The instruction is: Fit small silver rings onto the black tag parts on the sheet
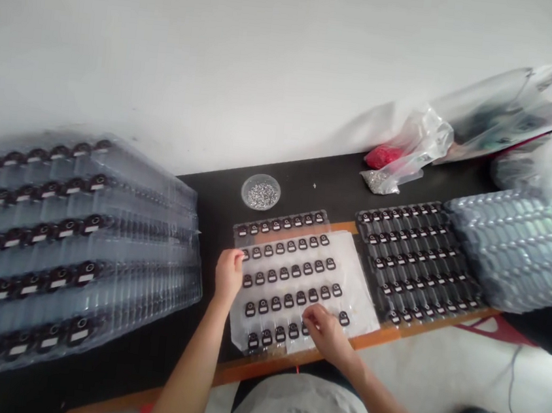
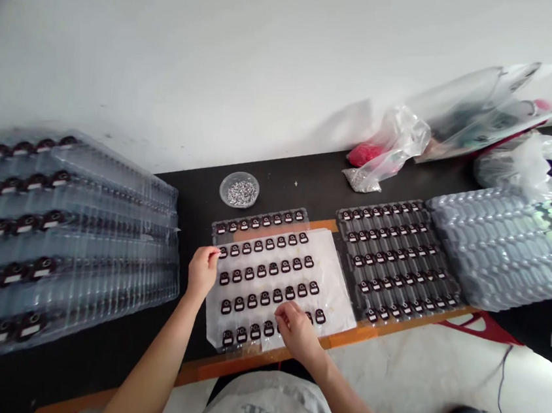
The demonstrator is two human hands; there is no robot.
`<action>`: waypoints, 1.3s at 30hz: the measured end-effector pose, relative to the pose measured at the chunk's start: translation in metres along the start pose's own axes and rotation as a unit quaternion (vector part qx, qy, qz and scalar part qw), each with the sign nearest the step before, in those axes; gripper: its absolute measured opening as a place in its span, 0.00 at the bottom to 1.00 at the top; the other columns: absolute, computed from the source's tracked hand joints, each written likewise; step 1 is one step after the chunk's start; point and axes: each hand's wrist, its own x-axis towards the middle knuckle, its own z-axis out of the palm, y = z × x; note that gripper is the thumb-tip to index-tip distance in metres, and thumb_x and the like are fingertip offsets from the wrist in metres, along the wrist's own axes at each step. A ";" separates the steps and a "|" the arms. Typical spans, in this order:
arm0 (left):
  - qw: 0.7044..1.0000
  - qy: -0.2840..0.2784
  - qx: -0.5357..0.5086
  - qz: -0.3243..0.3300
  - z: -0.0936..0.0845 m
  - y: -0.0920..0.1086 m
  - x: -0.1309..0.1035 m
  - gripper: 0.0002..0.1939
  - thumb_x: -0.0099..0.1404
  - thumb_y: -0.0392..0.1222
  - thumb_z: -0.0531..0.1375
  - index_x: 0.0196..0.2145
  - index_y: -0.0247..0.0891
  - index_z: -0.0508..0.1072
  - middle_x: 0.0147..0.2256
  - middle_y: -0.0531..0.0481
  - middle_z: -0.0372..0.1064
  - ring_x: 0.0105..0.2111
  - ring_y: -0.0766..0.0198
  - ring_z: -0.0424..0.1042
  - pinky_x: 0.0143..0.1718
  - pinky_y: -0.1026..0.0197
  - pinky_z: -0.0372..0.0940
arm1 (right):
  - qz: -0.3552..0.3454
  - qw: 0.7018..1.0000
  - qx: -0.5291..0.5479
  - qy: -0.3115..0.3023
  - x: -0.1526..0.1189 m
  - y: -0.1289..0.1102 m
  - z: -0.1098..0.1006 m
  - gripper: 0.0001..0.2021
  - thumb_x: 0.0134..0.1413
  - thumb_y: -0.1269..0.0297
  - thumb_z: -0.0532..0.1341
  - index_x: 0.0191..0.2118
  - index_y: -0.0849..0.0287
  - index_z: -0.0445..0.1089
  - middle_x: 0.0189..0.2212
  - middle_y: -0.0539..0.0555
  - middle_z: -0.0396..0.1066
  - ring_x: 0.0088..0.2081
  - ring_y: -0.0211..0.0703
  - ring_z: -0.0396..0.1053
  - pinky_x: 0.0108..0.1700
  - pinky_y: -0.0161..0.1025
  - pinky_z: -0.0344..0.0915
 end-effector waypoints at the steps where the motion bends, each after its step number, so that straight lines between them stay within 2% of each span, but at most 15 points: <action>1: 1.000 -0.002 0.008 0.014 0.002 0.000 0.000 0.08 0.62 0.38 0.50 0.31 0.38 0.68 0.32 0.45 0.67 0.36 0.58 0.67 0.41 0.56 0.63 | -0.001 1.000 0.000 0.001 0.000 0.000 0.000 0.06 0.53 0.74 0.52 0.32 0.59 0.64 0.29 0.51 0.66 0.30 0.38 0.64 0.34 0.35 0.61; 9: 0.998 -0.019 0.046 0.046 0.010 -0.005 0.004 0.08 0.61 0.34 0.49 0.31 0.39 0.67 0.32 0.45 0.67 0.36 0.57 0.66 0.42 0.55 0.62 | 0.011 1.000 -0.001 -0.004 -0.005 0.005 -0.003 0.06 0.54 0.74 0.52 0.32 0.58 0.64 0.29 0.51 0.65 0.30 0.38 0.64 0.35 0.35 0.62; 18: 0.998 -0.001 0.054 0.029 0.016 -0.012 0.001 0.10 0.61 0.35 0.51 0.41 0.40 0.66 0.33 0.46 0.69 0.37 0.56 0.68 0.42 0.55 0.63 | 0.017 1.000 -0.005 -0.006 -0.004 0.006 -0.004 0.06 0.54 0.74 0.52 0.32 0.58 0.63 0.29 0.51 0.66 0.31 0.39 0.65 0.36 0.35 0.62; 39: 0.994 -0.025 0.091 0.056 0.015 -0.012 0.006 0.11 0.61 0.36 0.52 0.41 0.39 0.68 0.33 0.45 0.71 0.36 0.56 0.68 0.43 0.55 0.62 | 0.017 1.000 -0.004 0.006 -0.009 0.017 -0.006 0.06 0.53 0.75 0.52 0.31 0.58 0.63 0.29 0.51 0.66 0.32 0.39 0.65 0.36 0.35 0.61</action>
